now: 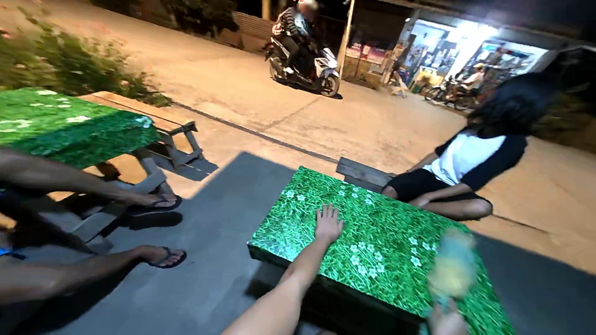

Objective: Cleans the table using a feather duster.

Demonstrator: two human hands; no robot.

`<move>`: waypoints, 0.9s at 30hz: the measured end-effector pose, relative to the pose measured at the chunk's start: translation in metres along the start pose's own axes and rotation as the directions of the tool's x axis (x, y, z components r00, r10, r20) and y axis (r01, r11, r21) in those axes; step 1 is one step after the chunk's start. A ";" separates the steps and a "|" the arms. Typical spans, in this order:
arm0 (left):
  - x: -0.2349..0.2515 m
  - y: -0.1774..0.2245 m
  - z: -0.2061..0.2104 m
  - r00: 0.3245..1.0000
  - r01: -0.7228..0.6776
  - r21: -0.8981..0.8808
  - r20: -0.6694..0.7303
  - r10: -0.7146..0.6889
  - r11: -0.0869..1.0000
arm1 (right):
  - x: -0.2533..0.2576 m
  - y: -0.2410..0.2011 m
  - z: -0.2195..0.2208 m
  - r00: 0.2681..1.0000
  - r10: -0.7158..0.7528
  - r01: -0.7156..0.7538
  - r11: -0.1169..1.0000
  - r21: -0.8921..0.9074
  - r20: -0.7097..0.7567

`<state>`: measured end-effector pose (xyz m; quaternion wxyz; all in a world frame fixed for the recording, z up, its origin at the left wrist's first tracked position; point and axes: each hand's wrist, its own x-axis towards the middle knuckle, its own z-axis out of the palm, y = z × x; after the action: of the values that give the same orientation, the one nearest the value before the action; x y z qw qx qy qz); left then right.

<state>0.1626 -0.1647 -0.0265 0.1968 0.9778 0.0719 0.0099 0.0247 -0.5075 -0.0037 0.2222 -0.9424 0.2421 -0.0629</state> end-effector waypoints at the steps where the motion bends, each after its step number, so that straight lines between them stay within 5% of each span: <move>1: 0.000 0.000 -0.001 1.000 -0.001 0.006 0.002 0.001 1.000 | -0.024 -0.011 0.004 0.997 -0.051 0.050 0.999 0.012 0.054; 6: 0.002 -0.002 0.005 1.000 -0.029 0.056 0.006 0.029 0.998 | -0.160 -0.031 0.040 0.911 -0.352 0.266 0.899 0.347 0.213; 9: 0.001 -0.006 0.007 0.999 -0.050 0.082 0.001 0.050 0.995 | -0.185 -0.013 0.064 0.890 -0.417 0.285 0.826 0.487 0.186; 14: 0.000 -0.009 0.011 0.993 -0.073 0.029 -0.092 0.075 0.997 | -0.127 0.053 0.037 1.000 -0.026 0.025 0.915 0.402 -0.003; 18: 0.002 -0.010 0.014 0.984 -0.108 0.030 -0.137 0.111 0.994 | -0.094 0.100 -0.004 0.908 0.404 -0.370 0.896 0.245 -0.108; 20: 0.001 -0.011 0.014 0.983 -0.109 0.039 -0.146 0.113 0.993 | -0.089 0.108 -0.013 0.865 0.484 -0.448 0.863 0.235 -0.128; 23: -0.002 -0.011 0.013 0.982 -0.115 0.037 -0.144 0.119 0.993 | -0.101 0.077 -0.006 0.911 0.404 -0.376 0.896 0.237 -0.079; 27: -0.004 -0.014 0.012 0.982 -0.119 0.053 -0.144 0.125 0.991 | -0.152 0.004 0.026 0.977 0.062 -0.116 0.957 0.266 0.203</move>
<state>0.1578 -0.1573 -0.0431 0.1685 0.9810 0.0262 0.0923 -0.1042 -0.4262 -0.0306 0.3762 -0.8920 0.2507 0.0053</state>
